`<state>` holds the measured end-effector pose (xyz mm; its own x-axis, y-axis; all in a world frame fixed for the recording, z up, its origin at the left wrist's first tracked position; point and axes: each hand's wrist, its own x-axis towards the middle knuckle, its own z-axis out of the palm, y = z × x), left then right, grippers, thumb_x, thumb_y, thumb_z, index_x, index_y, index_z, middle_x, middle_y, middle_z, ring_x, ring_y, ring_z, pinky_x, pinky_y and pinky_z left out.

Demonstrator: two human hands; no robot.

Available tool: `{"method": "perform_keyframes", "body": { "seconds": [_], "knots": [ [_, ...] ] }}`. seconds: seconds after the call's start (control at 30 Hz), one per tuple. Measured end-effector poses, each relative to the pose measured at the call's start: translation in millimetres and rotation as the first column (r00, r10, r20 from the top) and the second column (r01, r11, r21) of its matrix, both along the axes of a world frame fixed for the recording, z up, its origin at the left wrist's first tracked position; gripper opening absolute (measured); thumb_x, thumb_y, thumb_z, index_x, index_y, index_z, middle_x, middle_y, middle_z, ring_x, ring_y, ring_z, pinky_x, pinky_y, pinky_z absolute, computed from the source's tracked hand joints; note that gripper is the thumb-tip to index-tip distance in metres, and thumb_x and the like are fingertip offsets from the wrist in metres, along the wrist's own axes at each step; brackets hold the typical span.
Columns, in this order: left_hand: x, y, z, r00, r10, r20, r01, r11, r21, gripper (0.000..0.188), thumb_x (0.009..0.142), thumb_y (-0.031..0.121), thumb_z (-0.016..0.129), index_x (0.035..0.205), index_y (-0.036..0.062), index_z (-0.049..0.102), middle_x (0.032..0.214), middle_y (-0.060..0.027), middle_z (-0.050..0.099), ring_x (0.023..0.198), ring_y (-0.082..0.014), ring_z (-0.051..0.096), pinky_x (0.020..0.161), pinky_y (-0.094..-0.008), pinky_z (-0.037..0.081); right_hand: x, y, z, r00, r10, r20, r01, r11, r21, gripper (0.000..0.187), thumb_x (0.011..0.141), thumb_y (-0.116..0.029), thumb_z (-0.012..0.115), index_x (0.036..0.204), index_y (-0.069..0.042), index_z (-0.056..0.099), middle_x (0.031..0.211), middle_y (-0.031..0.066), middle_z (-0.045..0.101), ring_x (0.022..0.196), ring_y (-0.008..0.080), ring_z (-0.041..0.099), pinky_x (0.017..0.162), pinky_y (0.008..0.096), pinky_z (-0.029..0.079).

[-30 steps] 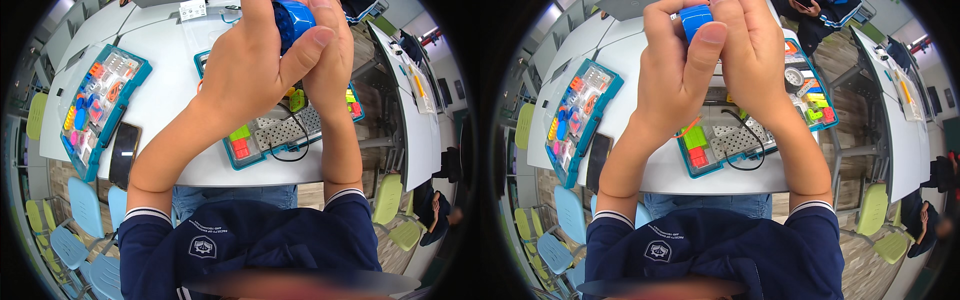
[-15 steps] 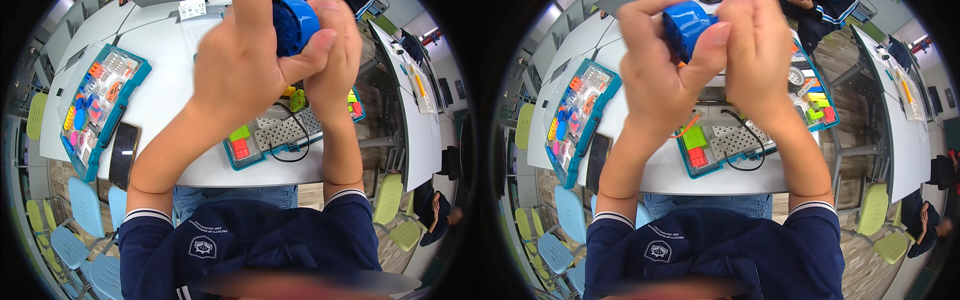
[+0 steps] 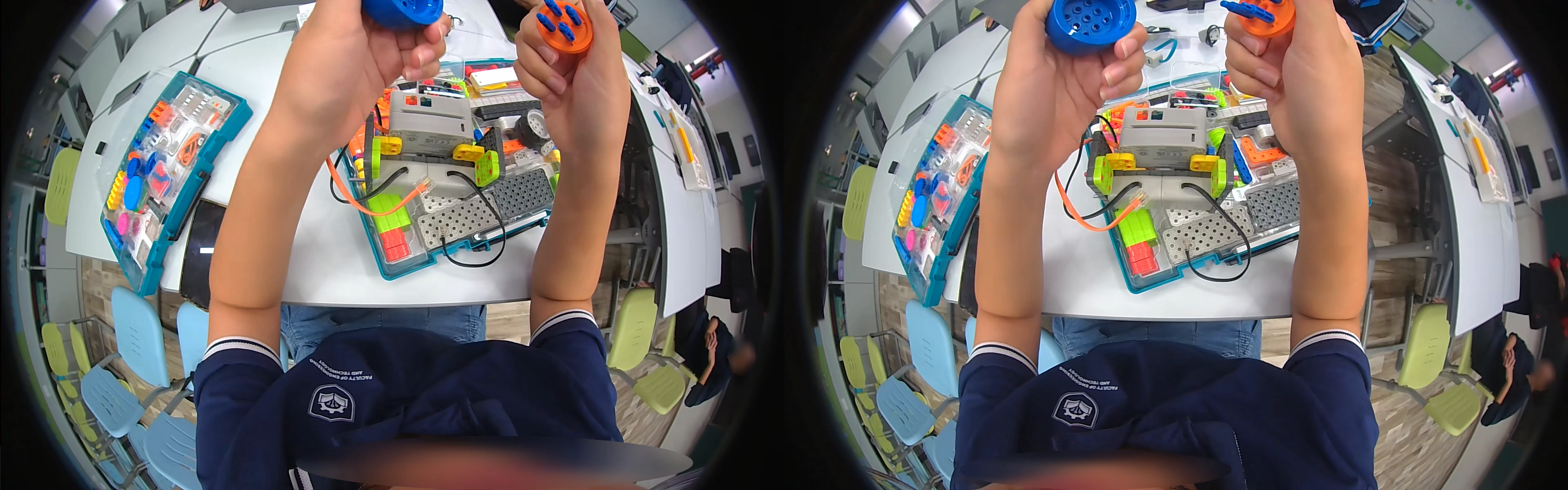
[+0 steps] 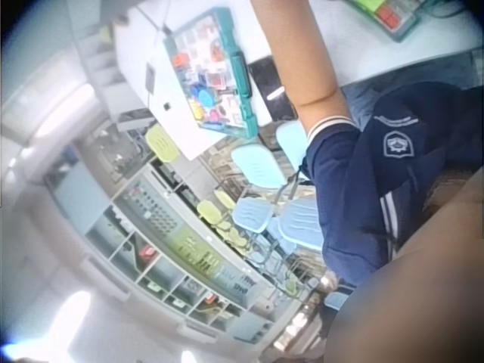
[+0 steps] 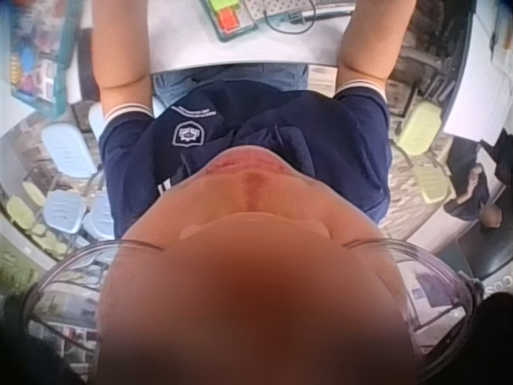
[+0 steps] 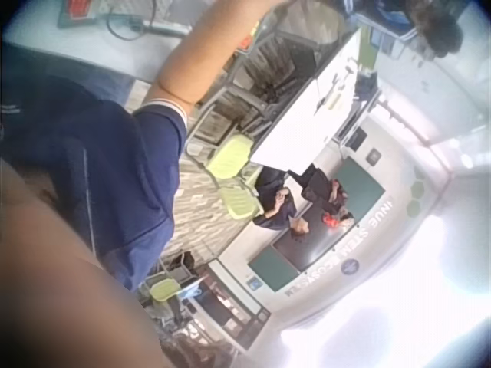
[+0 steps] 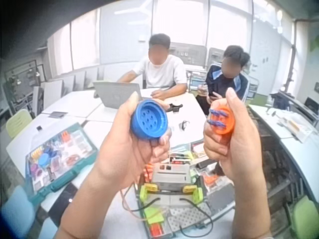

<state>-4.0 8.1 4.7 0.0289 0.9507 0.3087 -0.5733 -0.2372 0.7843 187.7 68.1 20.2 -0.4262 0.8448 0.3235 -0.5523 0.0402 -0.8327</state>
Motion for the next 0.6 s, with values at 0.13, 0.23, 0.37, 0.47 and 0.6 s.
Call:
{"method": "perform_keyframes", "body": {
  "seconds": [0.13, 0.23, 0.37, 0.47, 0.6],
  "knots": [
    [-10, 8, -2, 1.0, 0.003, -0.011, -0.002, 0.996, 0.084, 0.056, 0.111, 0.05, 0.03, 0.132, 0.0035, 0.052, 0.085, -0.011, 0.063, 0.069, -0.0145, 0.057, 0.063, -0.0279, 0.048, -8, 1, 0, 0.983, -0.166, 0.078, 0.157, 0.982, 0.101, 0.038, 0.108, -0.041, 0.05, 0.103, -0.005, 0.061, 0.068, 0.0054, 0.055, 0.046, 0.0106, 0.045, 0.039, 0.025, 0.032],
    [-13, 5, -2, 1.0, -0.006, -0.004, 0.007, 0.997, 0.078, 0.056, 0.111, 0.047, 0.034, 0.137, -0.0002, 0.051, 0.093, -0.013, 0.066, 0.077, -0.0148, 0.062, 0.065, -0.0289, 0.051, -7, 3, 1, 0.99, -0.12, 0.079, 0.11, 0.987, 0.119, 0.039, 0.109, -0.037, 0.05, 0.105, -0.001, 0.063, 0.074, 0.0071, 0.061, 0.052, 0.0138, 0.053, 0.046, 0.0273, 0.042],
    [-10, 8, -3, 0.979, 0.182, -0.097, -0.17, 0.978, 0.121, 0.054, 0.111, 0.041, 0.04, 0.141, -0.0021, 0.051, 0.105, -0.014, 0.068, 0.087, -0.0154, 0.064, 0.071, -0.0291, 0.054, -8, 1, 3, 0.975, -0.213, 0.069, 0.197, 0.963, 0.185, 0.035, 0.109, -0.031, 0.051, 0.104, 0.002, 0.064, 0.083, 0.0105, 0.067, 0.065, 0.0168, 0.063, 0.058, 0.0297, 0.053],
    [-11, 11, -6, 0.942, 0.313, -0.118, -0.295, 0.944, 0.144, 0.049, 0.11, 0.038, 0.045, 0.138, -0.0025, 0.052, 0.108, -0.0137, 0.067, 0.092, -0.0152, 0.064, 0.076, -0.0284, 0.053, -6, -1, 5, 0.975, -0.218, 0.041, 0.206, 0.959, 0.195, 0.033, 0.109, -0.029, 0.052, 0.103, 0.001, 0.064, 0.087, 0.0119, 0.069, 0.073, 0.0176, 0.066, 0.067, 0.0306, 0.056],
    [-22, 13, -8, 0.92, 0.344, -0.19, -0.299, 0.926, 0.231, 0.044, 0.106, 0.03, 0.056, 0.133, -0.0046, 0.052, 0.11, -0.0131, 0.067, 0.097, -0.0152, 0.064, 0.081, -0.0279, 0.052, 0, -3, 6, 0.985, -0.166, 0.038, 0.151, 0.956, 0.251, 0.034, 0.109, -0.031, 0.053, 0.104, 0.001, 0.064, 0.09, 0.0121, 0.069, 0.08, 0.018, 0.067, 0.075, 0.0303, 0.056]
  ]
}}
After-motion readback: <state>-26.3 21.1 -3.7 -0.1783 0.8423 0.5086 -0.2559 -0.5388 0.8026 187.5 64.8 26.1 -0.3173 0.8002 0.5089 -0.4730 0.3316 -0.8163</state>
